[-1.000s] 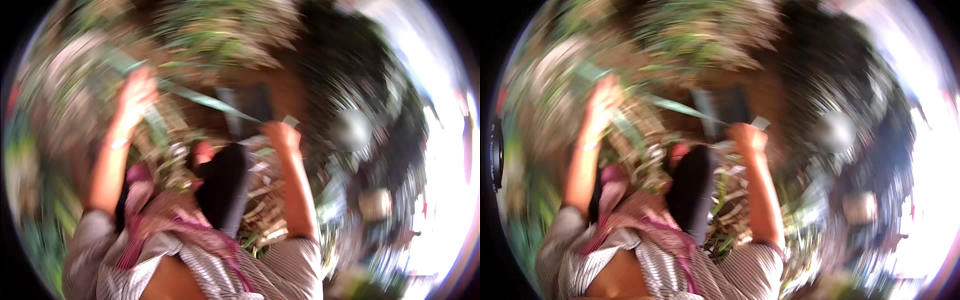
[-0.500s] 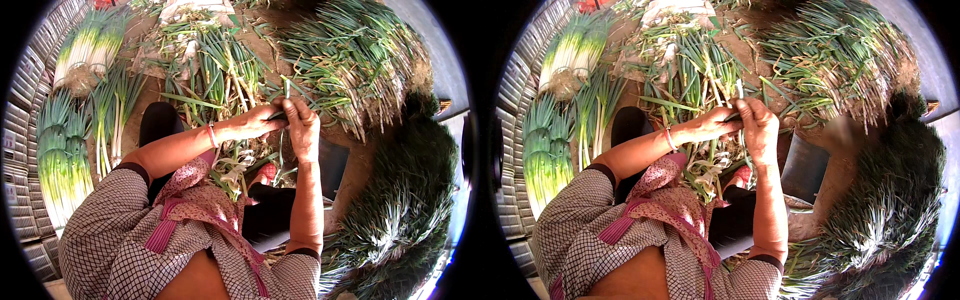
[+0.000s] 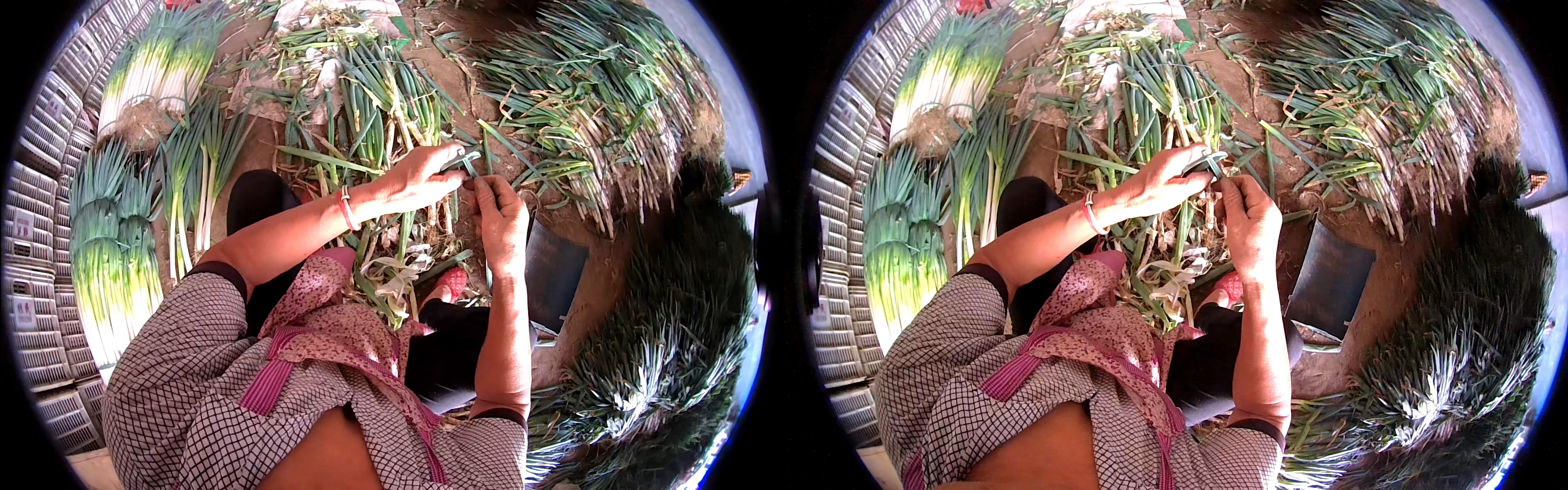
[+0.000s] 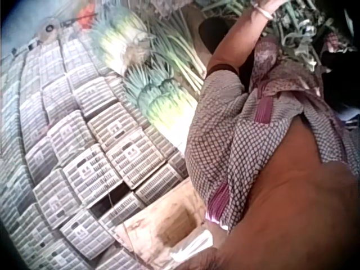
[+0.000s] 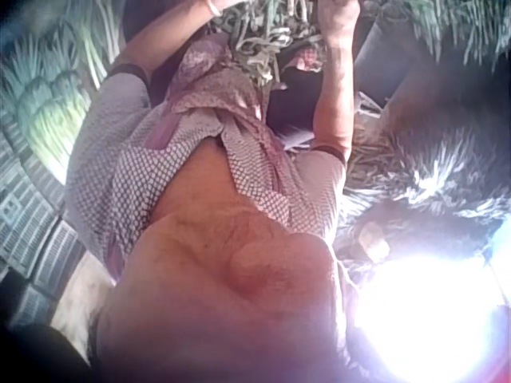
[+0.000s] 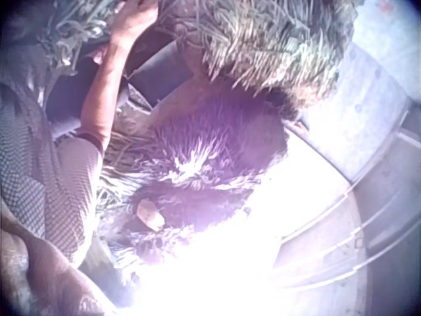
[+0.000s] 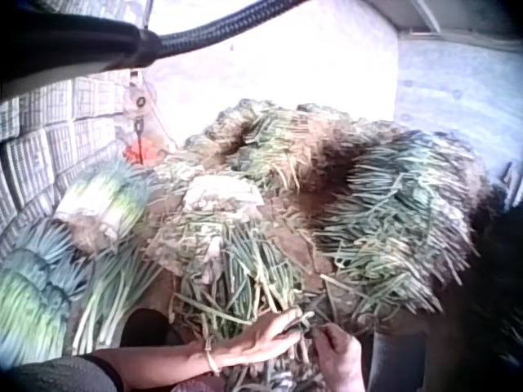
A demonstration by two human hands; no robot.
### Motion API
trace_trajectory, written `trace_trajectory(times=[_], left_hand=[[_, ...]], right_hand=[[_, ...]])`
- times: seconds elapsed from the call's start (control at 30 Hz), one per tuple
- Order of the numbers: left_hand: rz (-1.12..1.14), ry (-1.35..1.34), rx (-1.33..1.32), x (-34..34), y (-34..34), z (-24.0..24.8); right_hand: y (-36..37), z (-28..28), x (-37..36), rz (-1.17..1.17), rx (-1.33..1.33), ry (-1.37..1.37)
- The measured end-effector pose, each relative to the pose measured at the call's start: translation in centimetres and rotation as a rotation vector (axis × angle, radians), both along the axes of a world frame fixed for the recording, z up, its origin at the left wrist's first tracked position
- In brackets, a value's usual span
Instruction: The person sorts green onions by hand, peeling away dry outer layers and placing the cleaned stalks into a blue bin.
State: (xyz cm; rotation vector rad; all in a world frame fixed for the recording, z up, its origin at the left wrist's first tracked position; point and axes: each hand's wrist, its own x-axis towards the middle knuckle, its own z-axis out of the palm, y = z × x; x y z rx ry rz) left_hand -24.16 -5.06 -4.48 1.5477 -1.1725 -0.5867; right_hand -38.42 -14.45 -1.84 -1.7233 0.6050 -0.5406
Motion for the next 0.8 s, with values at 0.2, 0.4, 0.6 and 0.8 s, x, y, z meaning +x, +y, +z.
trace_trajectory(times=[0.2, 0.4, 0.6, 0.8], left_hand=[[0.028, -0.231, -0.018, -1.7, -0.3, 0.5], [0.0, -0.495, 0.037, -3.3, -0.7, 0.8], [-0.049, -0.403, 0.052, -4.3, -0.1, 1.5], [-0.315, 1.303, 0.274, -4.6, 0.8, 2.9]], right_hand=[[-0.7, -0.4, -0.3, -0.1, -0.124, 0.021], [-0.4, 0.3, 0.1, -0.166, -0.606, -0.149], [-1.5, 0.1, -0.8, -0.101, -0.626, -0.184], [-0.3, 0.5, -0.8, -0.195, -0.508, -0.346]])
